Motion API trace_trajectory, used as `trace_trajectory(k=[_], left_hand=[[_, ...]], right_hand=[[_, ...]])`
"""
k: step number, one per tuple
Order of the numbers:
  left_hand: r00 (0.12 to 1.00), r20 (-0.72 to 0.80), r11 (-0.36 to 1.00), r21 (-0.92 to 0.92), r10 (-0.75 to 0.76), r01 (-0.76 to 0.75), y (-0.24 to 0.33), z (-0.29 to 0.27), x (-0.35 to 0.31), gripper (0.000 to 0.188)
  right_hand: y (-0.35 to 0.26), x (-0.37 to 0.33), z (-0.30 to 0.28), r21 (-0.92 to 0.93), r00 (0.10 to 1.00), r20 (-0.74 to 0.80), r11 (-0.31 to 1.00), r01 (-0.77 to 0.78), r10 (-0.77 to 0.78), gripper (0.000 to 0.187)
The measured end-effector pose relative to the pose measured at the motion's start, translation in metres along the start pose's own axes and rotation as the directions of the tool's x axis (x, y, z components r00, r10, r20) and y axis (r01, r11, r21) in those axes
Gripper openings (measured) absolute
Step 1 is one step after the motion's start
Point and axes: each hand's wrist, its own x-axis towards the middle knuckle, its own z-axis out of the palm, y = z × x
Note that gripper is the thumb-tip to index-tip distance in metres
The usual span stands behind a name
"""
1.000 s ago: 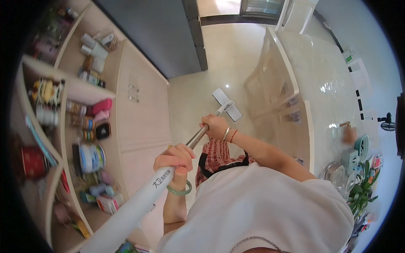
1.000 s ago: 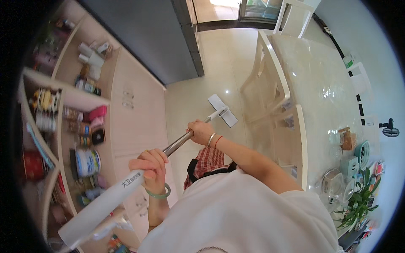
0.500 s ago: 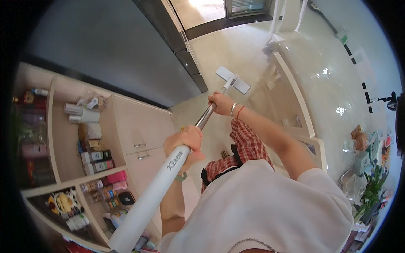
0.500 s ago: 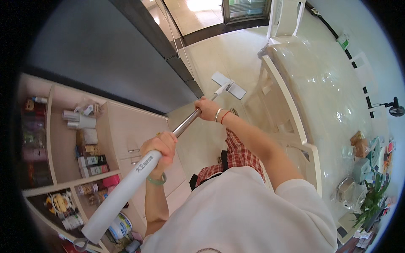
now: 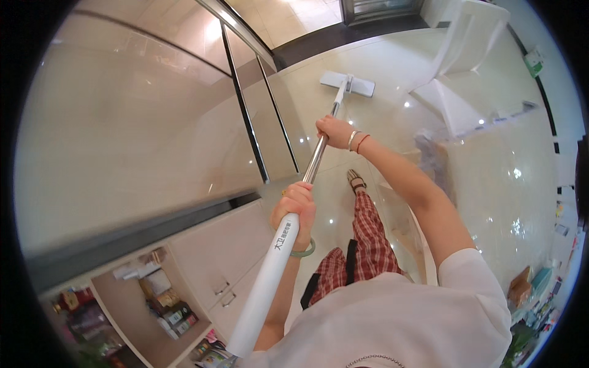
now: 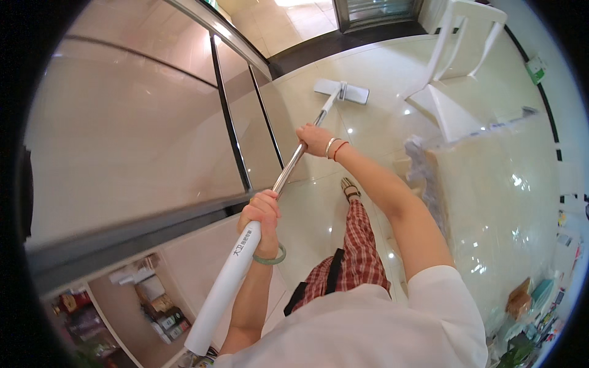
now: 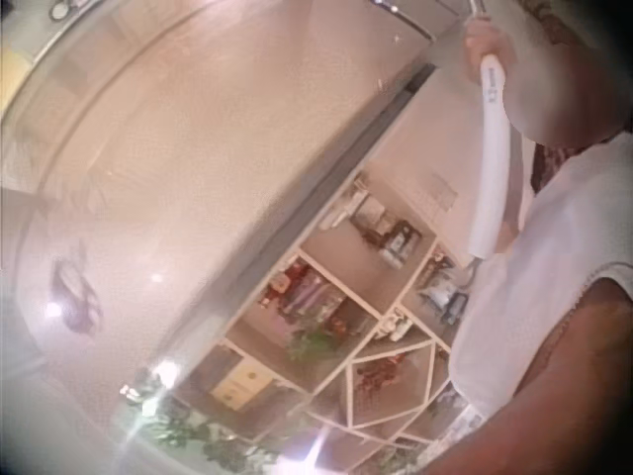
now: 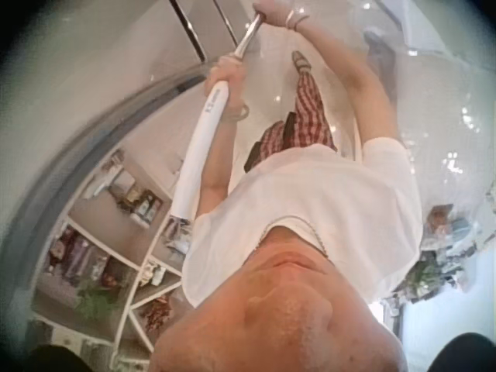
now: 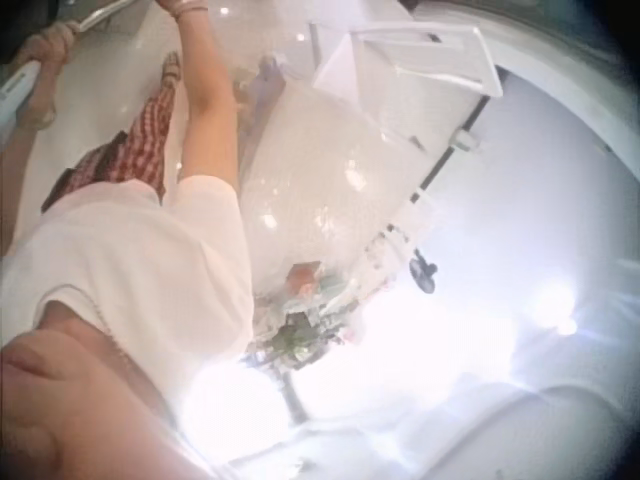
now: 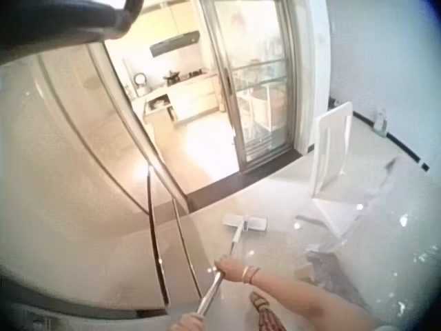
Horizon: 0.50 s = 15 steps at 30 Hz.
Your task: The person washes leafy vegetables in a kitchen sink and then proceeds to mop the tiled floor of the kitchen and adjacent living area using a flat mop. The person moves the mop back and forth across the floor, navigating around furniture and plants.
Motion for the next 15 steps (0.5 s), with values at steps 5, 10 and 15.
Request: trace_trajectory(k=[5,10,15], left_hand=[[0.998,-0.054,0.990,0.137,-0.028,0.035,-0.091,-0.003,0.068,0.020],[0.994,-0.087,0.971,0.224,-0.063,0.082,-0.170,-0.011,0.103,0.016],[0.961,-0.219,0.920,0.316,-0.166,0.231,-0.226,-0.018,0.119,0.015]], right_hand=[[0.074,0.101,0.024,0.122,0.984,-0.176,0.992,-0.013,0.035,0.014],[0.118,0.181,0.051,0.160,0.977,-0.211,0.987,-0.004,0.038,0.012],[0.154,0.218,0.093,0.106,0.957,-0.290,0.994,0.017,0.015,0.006]])
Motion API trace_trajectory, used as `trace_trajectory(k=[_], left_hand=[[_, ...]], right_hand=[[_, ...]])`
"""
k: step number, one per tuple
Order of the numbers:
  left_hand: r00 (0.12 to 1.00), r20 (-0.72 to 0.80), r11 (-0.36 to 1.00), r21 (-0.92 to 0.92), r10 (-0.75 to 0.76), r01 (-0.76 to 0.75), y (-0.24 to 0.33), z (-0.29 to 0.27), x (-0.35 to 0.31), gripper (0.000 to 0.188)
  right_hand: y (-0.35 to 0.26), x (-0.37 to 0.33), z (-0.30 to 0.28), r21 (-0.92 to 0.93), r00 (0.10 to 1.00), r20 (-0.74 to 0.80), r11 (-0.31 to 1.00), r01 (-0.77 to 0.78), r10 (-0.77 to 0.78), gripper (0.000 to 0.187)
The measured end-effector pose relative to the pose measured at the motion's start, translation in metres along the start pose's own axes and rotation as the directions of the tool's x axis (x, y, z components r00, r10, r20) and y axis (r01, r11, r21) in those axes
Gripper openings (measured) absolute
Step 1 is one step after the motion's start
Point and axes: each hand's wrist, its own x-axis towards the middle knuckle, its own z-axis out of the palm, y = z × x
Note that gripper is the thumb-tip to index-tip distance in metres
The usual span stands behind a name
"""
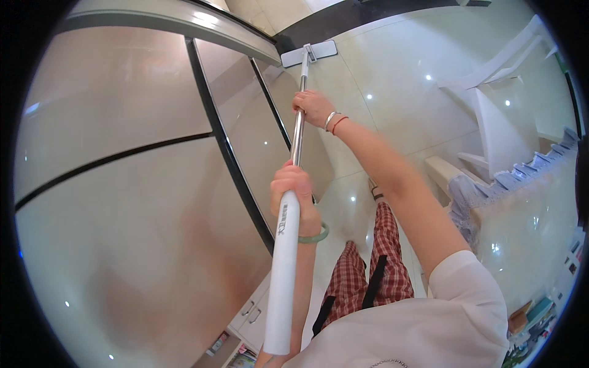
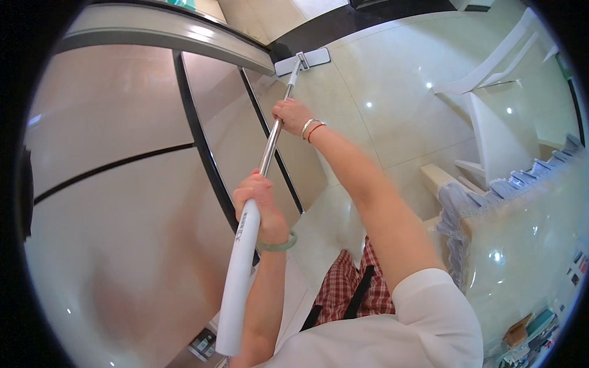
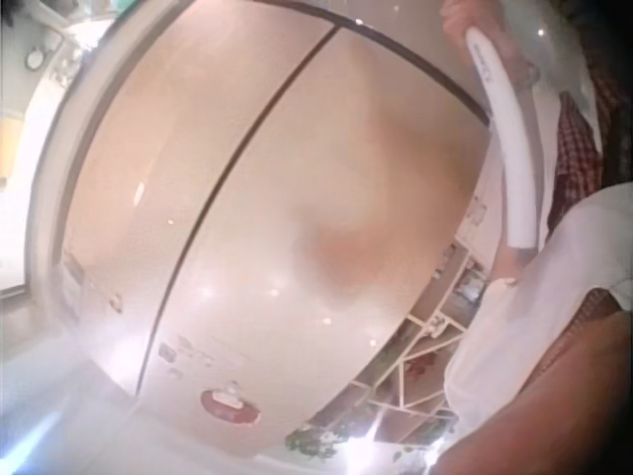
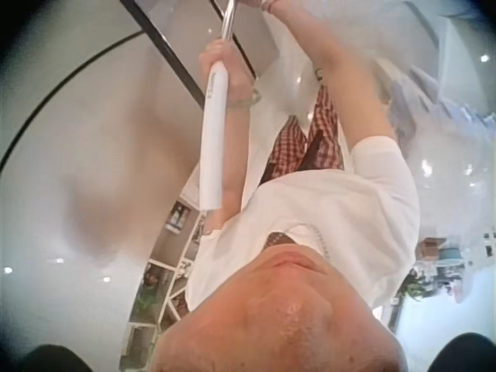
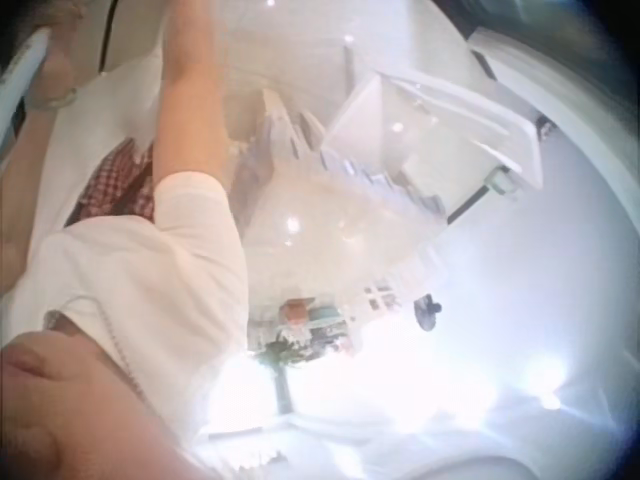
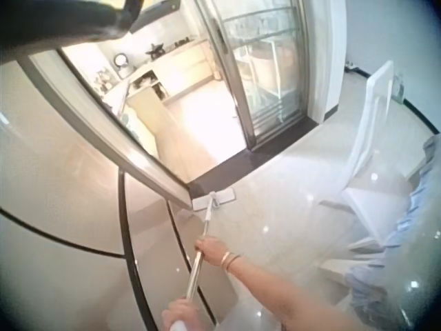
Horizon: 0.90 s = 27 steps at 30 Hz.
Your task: The person washes leafy vegetables in a kitchen sink and then proceeds to mop the tiled floor of the kitchen and adjacent living area using a flat mop. The person moves the mop back and forth across the floor, navigating around furniture and plants.
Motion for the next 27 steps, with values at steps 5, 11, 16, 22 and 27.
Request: trace_trajectory(k=[5,11,16,22,27], left_hand=[[1.000,-0.014,0.999,-0.031,-0.007,0.006,-0.010,-0.012,0.012,0.018],[0.994,0.073,0.996,-0.053,0.078,-0.074,0.019,-0.015,0.032,0.021],[0.986,0.017,0.967,-0.200,0.165,-0.158,0.042,0.007,0.018,0.025],[1.000,0.001,0.945,-0.326,0.011,-0.010,0.040,-0.001,-0.010,0.038],[0.972,0.132,0.972,-0.112,-0.194,0.209,0.068,-0.025,-0.052,0.030]], right_hand=[[-0.003,0.014,0.011,0.186,0.985,-0.169,0.983,-0.011,0.043,0.012],[-0.017,0.000,-0.001,0.253,0.978,-0.204,0.967,0.008,0.045,0.019],[-0.029,-0.041,-0.029,0.269,0.985,-0.160,0.963,-0.021,0.066,0.016],[-0.064,-0.085,-0.041,0.221,0.972,-0.209,0.973,-0.062,0.110,0.014],[-0.079,-0.113,-0.048,0.193,0.981,-0.167,0.979,-0.062,0.095,0.013]])
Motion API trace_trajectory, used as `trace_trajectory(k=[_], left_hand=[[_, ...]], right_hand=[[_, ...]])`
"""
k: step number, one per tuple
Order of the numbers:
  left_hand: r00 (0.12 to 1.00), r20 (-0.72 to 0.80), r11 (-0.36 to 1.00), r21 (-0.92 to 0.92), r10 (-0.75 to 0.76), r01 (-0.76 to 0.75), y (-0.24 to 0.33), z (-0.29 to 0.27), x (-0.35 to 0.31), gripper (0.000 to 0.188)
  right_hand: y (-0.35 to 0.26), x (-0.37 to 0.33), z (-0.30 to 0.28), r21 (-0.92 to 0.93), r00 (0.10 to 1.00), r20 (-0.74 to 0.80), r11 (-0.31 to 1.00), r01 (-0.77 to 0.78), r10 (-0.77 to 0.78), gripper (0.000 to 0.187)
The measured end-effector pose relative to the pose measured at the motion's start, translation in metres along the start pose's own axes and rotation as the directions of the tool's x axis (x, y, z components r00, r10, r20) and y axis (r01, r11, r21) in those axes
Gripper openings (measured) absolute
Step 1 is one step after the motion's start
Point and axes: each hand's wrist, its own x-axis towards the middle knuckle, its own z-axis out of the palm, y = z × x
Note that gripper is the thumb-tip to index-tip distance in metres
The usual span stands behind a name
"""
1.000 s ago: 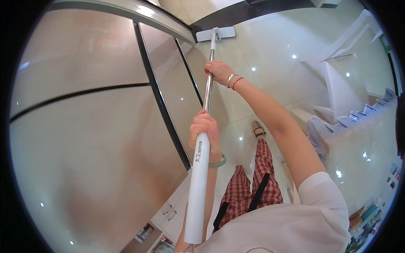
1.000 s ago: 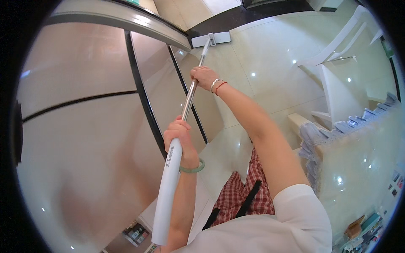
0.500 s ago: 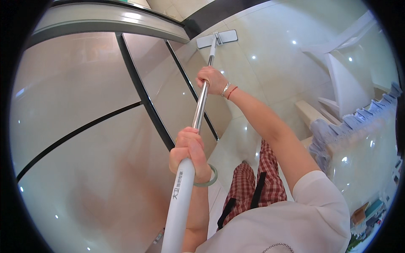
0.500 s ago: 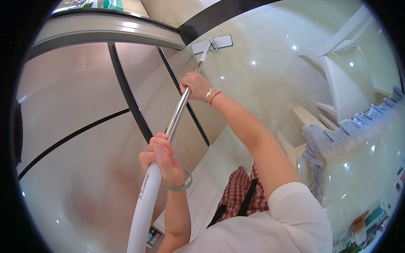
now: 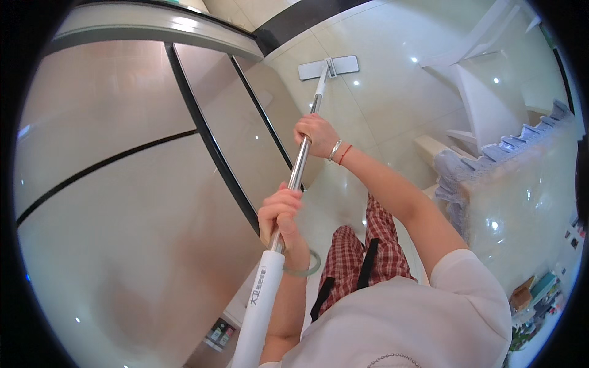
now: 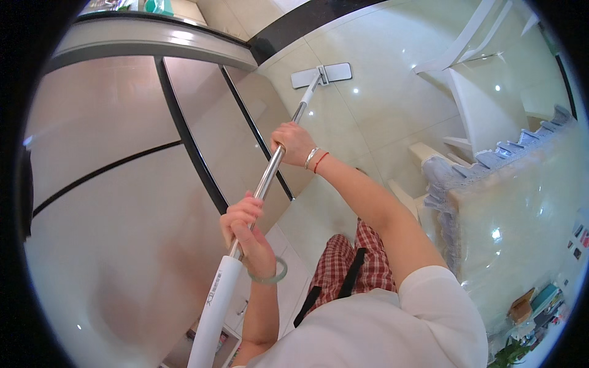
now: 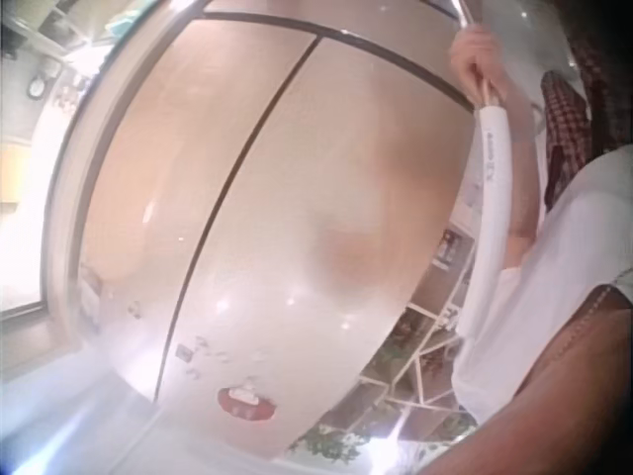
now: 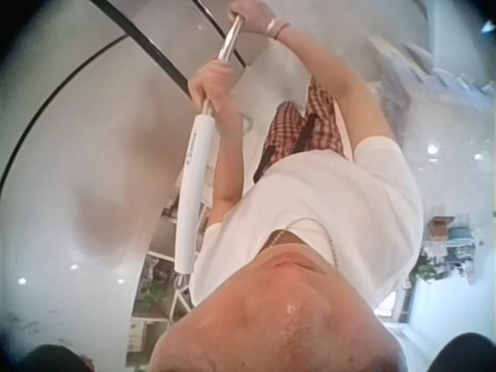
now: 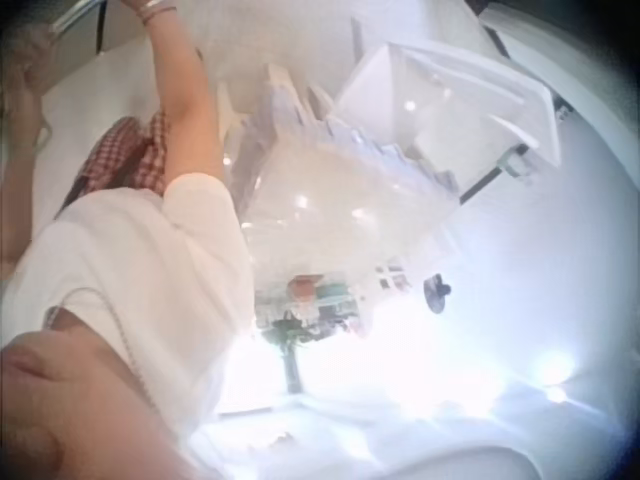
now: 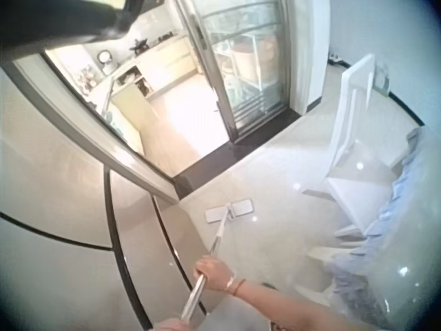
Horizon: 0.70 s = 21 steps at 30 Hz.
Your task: The person washes leafy vegetables in a kitchen sink and then proceeds to mop the tiled floor of the kitchen and adjacent living area using a flat mop. The person moves the mop back and forth across the floor, navigating around furniture and plants.
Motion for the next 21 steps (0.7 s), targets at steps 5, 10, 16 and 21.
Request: trace_trajectory(k=[5,10,16,21], left_hand=[[0.758,-0.124,0.768,-0.125,-0.641,0.629,0.026,-0.040,-0.080,0.060],[0.372,0.129,0.292,-0.409,-0.919,0.864,0.081,-0.086,-0.168,0.061],[0.361,0.002,0.346,0.287,-0.933,0.893,0.058,-0.078,-0.144,0.048],[0.149,0.158,0.208,0.480,-0.976,0.852,-0.052,-0.080,-0.130,0.047]], right_hand=[[-0.010,-0.041,0.034,-0.092,0.989,0.145,0.996,0.017,-0.004,0.011],[-0.019,-0.095,0.089,-0.210,0.933,0.360,0.973,0.097,-0.015,0.013],[-0.003,-0.148,0.096,-0.256,0.862,0.508,0.955,0.153,-0.002,0.016],[0.004,-0.135,0.065,-0.173,0.886,0.451,0.962,0.209,-0.111,0.020]])
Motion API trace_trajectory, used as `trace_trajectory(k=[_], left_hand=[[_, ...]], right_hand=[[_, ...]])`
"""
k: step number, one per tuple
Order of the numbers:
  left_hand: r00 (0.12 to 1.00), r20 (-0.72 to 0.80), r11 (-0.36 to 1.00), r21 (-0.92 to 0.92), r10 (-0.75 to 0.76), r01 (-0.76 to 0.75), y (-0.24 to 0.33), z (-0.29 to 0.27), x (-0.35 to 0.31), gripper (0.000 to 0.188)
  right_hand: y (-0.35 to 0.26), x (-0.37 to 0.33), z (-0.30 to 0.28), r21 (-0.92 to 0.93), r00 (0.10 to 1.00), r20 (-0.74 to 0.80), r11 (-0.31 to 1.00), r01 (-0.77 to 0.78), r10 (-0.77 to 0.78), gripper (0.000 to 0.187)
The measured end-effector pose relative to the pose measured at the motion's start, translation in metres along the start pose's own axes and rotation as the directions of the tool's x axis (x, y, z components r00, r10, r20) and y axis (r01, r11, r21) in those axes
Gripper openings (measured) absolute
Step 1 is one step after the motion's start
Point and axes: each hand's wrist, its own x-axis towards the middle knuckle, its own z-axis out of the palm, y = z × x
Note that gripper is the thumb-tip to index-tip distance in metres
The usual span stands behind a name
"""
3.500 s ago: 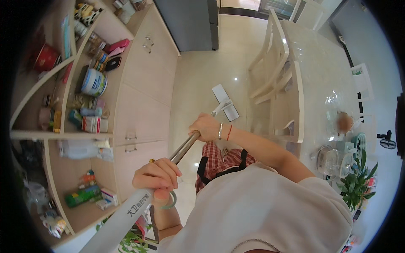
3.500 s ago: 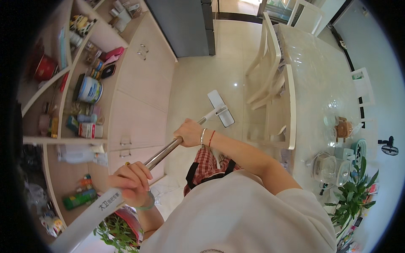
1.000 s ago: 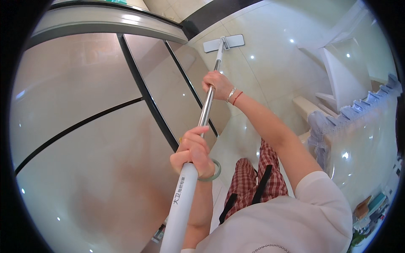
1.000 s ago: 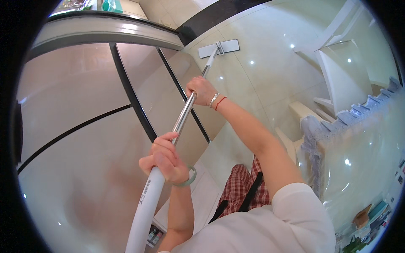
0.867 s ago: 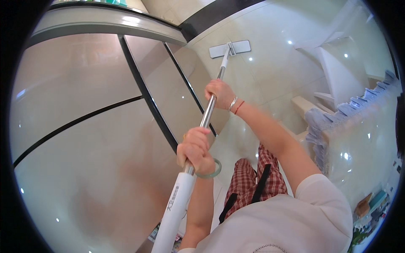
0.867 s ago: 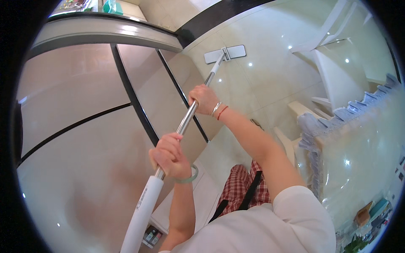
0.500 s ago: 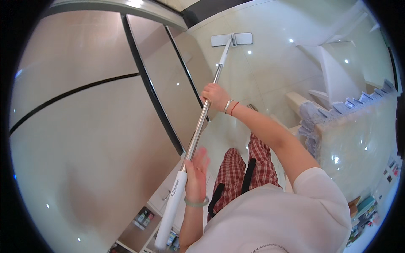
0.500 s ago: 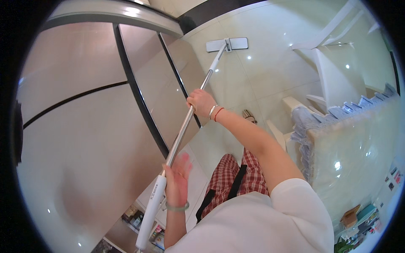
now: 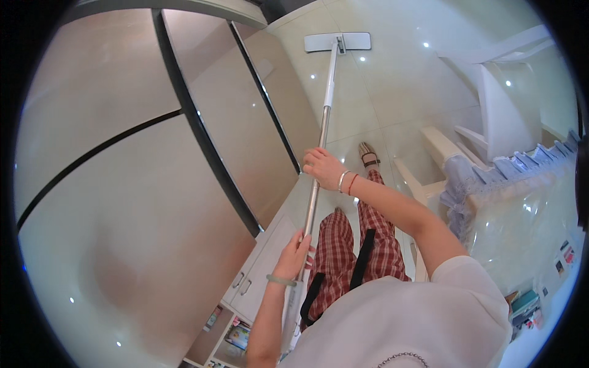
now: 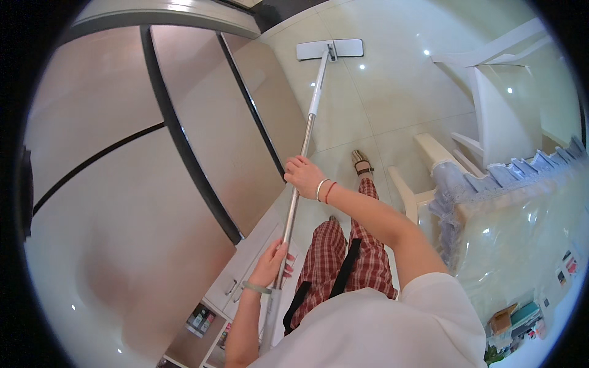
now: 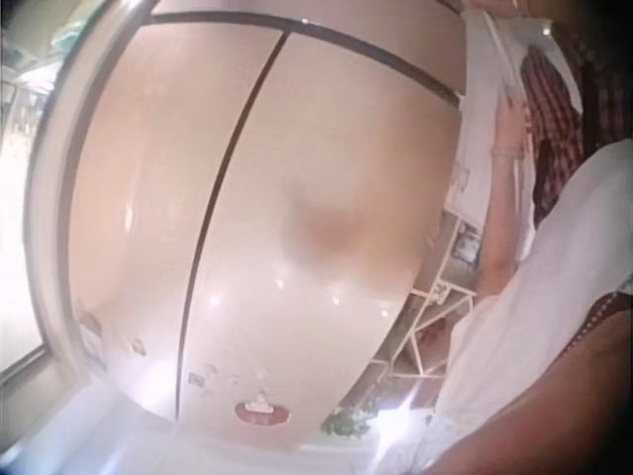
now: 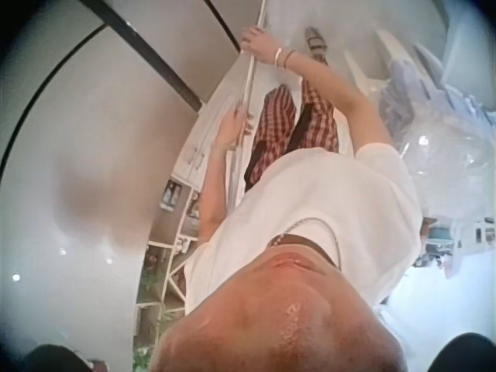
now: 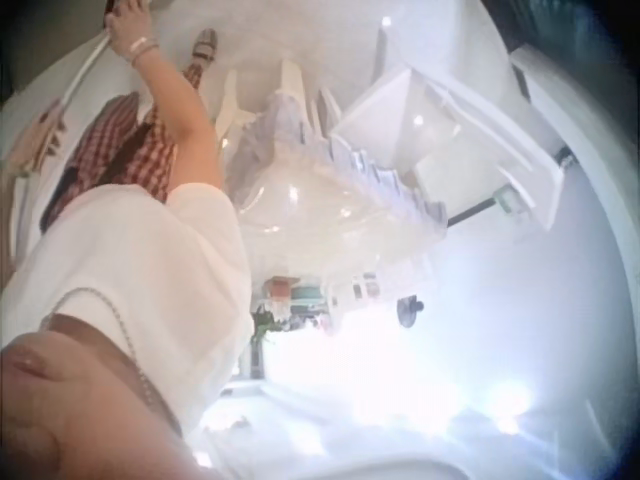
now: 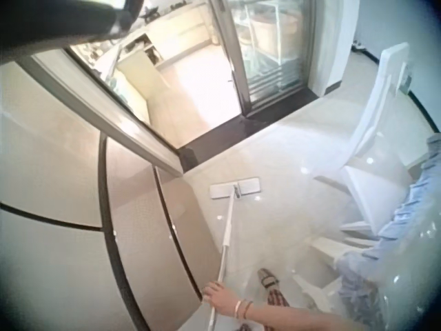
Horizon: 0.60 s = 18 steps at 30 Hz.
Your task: The person washes leafy vegetables in a kitchen sink and then proceeds to mop the tiled floor of the kitchen and adjacent living area using a flat mop. The person moves the mop back and forth across the floor, navigating around furniture and plants.
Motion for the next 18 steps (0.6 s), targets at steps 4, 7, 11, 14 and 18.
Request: trace_trajectory(k=[4,7,11,14,18], left_hand=[[0.926,0.324,0.835,-0.443,-0.192,0.327,0.031,0.003,0.010,0.044],[0.934,0.294,0.836,-0.445,-0.202,0.321,0.036,0.009,0.010,0.040],[0.954,0.262,0.869,-0.425,-0.148,0.252,0.031,0.010,0.014,0.039],[0.955,0.242,0.846,-0.461,-0.168,0.266,0.016,0.015,0.015,0.038],[0.959,0.261,0.860,-0.460,-0.107,0.221,0.025,0.025,0.031,0.037]], right_hand=[[0.055,0.006,0.007,0.392,0.795,-0.129,0.767,-0.509,0.593,0.020],[0.083,0.026,0.010,0.805,0.364,0.260,0.008,-0.593,0.894,0.019],[0.074,0.053,0.032,0.743,0.093,0.484,-0.352,-0.570,0.870,0.026],[0.055,0.056,0.037,0.701,0.051,0.427,-0.296,-0.649,0.903,0.031],[0.096,0.048,0.056,0.654,0.074,0.324,-0.166,-0.738,0.943,0.030]])
